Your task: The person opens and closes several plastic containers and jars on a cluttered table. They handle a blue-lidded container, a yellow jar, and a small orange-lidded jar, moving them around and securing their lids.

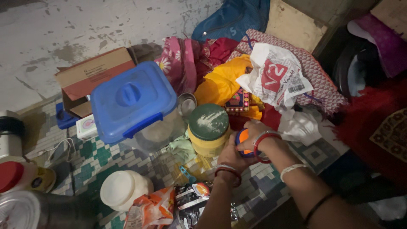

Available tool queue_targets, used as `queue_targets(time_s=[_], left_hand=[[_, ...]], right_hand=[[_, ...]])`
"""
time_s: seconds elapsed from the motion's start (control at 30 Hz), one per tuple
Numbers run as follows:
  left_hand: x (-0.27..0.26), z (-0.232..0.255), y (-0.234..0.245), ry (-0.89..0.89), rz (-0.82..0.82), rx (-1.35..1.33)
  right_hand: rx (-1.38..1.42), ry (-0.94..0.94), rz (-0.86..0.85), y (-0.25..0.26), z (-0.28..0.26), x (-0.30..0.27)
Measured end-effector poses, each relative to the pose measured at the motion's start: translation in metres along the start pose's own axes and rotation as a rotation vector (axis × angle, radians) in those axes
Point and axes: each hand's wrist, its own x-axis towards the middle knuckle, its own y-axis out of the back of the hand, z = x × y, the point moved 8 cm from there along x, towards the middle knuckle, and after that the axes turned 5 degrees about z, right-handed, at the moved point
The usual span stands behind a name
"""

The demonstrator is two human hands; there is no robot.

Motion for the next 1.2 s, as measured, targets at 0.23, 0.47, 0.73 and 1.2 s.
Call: queue_targets(time_s=[0.23,0.47,0.73,1.2], left_hand=[[0.004,-0.002,0.006,0.193,-0.126,0.224],[-0.002,-0.010,0.004,-0.111,-0.060,0.082],[-0.016,-0.025,0.006,-0.115,-0.089,0.015],[-0.014,0.008,0.027,-0.131,0.015,0.130]], right_hand=[[-0.007,0.287,0.120,0.017,-0.024,-0.017],[0.229,0.160,-0.065,0.000,-0.008,0.000],[0.401,0.008,-0.103,-0.010,0.011,0.019],[0.411,0.052,0.276,0.035,-0.020,0.012]])
